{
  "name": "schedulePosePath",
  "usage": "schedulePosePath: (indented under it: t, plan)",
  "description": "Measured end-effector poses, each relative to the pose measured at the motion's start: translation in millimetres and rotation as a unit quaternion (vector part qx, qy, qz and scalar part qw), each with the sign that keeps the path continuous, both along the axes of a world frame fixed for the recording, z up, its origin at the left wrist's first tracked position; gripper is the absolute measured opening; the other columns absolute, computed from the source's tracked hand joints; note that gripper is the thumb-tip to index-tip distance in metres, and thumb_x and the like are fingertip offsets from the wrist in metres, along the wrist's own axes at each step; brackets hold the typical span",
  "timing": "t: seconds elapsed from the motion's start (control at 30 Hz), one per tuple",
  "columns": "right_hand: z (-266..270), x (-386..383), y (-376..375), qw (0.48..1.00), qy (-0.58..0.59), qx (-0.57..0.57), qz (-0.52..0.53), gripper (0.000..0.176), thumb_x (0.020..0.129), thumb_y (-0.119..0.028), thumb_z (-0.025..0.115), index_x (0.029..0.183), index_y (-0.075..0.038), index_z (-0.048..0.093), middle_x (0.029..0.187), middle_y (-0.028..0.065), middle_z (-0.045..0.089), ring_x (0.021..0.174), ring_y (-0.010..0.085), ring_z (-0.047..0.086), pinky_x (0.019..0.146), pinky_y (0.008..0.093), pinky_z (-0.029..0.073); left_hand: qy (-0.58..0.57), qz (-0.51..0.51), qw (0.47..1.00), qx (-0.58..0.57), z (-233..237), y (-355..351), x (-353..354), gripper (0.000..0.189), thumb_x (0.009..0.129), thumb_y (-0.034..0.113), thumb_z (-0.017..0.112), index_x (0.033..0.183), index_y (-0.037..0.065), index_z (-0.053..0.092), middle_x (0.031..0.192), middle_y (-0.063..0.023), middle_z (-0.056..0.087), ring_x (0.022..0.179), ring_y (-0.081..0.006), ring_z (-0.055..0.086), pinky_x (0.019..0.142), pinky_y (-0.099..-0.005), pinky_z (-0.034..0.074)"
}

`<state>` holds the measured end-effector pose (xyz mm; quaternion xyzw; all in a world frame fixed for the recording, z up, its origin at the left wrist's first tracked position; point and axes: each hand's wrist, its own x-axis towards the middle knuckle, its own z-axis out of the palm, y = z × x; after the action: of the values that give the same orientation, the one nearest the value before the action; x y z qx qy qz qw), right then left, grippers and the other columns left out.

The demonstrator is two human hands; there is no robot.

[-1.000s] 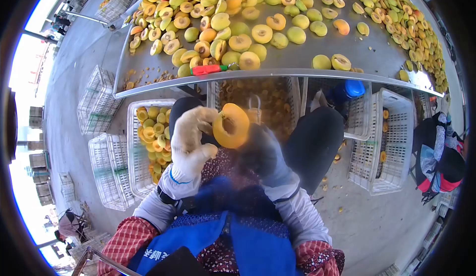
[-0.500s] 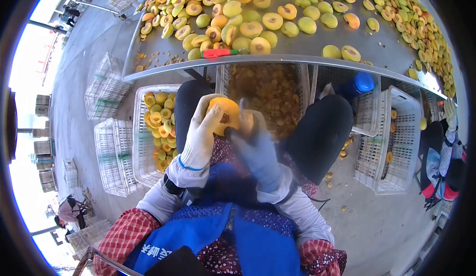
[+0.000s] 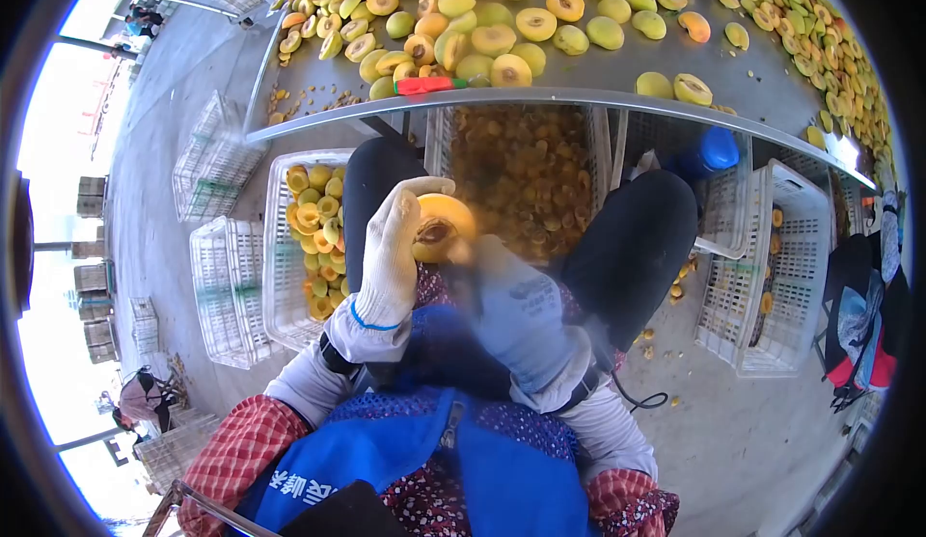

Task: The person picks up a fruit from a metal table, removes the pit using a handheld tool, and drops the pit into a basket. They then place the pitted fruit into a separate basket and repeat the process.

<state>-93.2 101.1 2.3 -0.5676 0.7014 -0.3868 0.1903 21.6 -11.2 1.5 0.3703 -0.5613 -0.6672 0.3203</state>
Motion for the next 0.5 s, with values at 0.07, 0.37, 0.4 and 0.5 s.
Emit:
schedulePosePath:
  t: [0.07, 0.37, 0.4, 0.5]
  plan:
    - [-7, 3, 0, 1.000, -0.028, 0.009, -0.006, 0.026, 0.084, -0.020, 0.064, 0.103, -0.006, 0.052, 0.076, 0.0175, 0.060, 0.067, 0.0368, 0.063, 0.058, 0.0434, 0.049, 0.014, 0.014, 0.999, 0.028, 7, 4, -2, 0.032, 0.100, 0.026, 0.050, 0.112, -0.001, 0.062, 0.095, -0.0083, 0.067, 0.087, -0.0125, 0.062, 0.080, -0.0258, 0.048]
    - [-49, 18, 2, 0.981, -0.187, -0.037, -0.023, 0.036, 0.085, -0.015, 0.060, 0.116, -0.002, 0.050, 0.079, 0.0218, 0.063, 0.071, 0.0394, 0.064, 0.060, 0.0461, 0.050, 0.003, 0.103, 0.994, -0.030, 0, 19, -13, 0.022, 0.095, 0.013, 0.057, 0.111, -0.002, 0.062, 0.093, -0.0076, 0.066, 0.085, -0.0124, 0.061, 0.077, -0.0251, 0.048]
    - [-51, 21, 3, 0.976, -0.214, -0.031, -0.024, 0.036, 0.086, -0.015, 0.059, 0.118, -0.001, 0.049, 0.080, 0.0225, 0.063, 0.072, 0.0399, 0.064, 0.061, 0.0467, 0.050, -0.013, 0.092, 0.995, -0.031, 0, 18, -12, 0.022, 0.095, 0.013, 0.056, 0.110, -0.002, 0.062, 0.094, -0.0078, 0.066, 0.084, -0.0125, 0.061, 0.077, -0.0251, 0.048]
    - [-50, 22, 5, 0.967, -0.254, -0.021, -0.027, 0.034, 0.087, -0.013, 0.056, 0.119, -0.001, 0.049, 0.082, 0.0238, 0.064, 0.072, 0.0408, 0.064, 0.061, 0.0469, 0.049, -0.056, 0.062, 0.993, -0.078, -4, 11, -12, 0.025, 0.097, 0.017, 0.054, 0.111, -0.002, 0.060, 0.093, -0.0091, 0.065, 0.079, -0.0131, 0.061, 0.070, -0.0249, 0.049]
